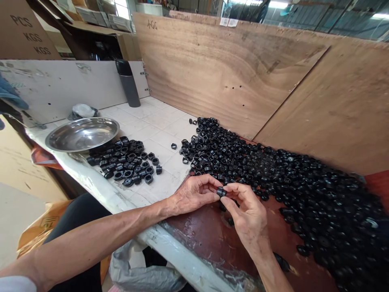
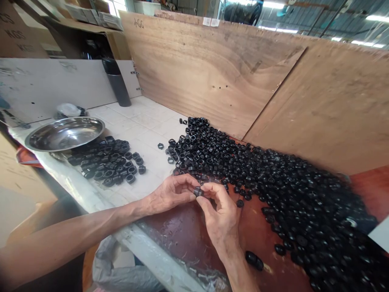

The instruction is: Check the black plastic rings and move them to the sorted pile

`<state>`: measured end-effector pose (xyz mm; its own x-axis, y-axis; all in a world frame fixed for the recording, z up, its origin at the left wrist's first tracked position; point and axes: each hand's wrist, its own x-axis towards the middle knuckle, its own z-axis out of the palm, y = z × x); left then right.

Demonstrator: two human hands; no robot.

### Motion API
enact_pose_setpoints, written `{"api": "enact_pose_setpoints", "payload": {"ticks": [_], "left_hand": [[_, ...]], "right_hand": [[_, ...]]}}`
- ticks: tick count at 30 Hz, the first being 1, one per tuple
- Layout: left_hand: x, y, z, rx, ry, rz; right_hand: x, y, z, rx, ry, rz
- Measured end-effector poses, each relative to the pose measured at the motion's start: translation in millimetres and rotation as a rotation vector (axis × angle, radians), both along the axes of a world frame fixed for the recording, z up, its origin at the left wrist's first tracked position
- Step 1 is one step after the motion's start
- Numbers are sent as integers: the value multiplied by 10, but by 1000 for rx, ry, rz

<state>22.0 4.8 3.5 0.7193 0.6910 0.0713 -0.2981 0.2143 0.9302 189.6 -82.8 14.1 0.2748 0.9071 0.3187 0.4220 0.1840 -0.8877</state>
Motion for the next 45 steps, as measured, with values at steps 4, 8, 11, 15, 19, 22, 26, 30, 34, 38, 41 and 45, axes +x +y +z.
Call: {"api": "enact_pose_setpoints", "payload": {"ticks": [4,8,11,15,19,22,26,30,34,38,41,45], "left_hand": [[5,0,-6,-49,3,-17],[11,-5,-46,111,26,50],[4,-5,-75,277,72,113],[-11,-10,-85,371,88,131],[-16,-14,-86,394,88,127],[-15,-11,-86,362,107,120],[0,-8,-72,115,65,60],[11,-11,-32,31,17,41],[4,-10,3,57,9,67],[11,-14,-13,10,-16,61],[14,-18,-55,53,26,79],[-13,-2,-71,446,104,170]], "right_hand": [[-4,-6,-31,25,-111,-27],[20,-12,-94,22,-207,-90],[28,-20,-115,17,-325,-73],[10,-16,-35,-22,-275,-18],[-19,8,80,-142,-97,-16],[-21,21,91,-61,-105,-19],[13,20,34,105,-216,48],[42,9,27,131,-223,95],[27,-8,50,115,-216,63],[3,-18,14,74,-172,5],[2,-10,-44,42,-167,-77],[7,-2,-84,13,-275,-121]]}}
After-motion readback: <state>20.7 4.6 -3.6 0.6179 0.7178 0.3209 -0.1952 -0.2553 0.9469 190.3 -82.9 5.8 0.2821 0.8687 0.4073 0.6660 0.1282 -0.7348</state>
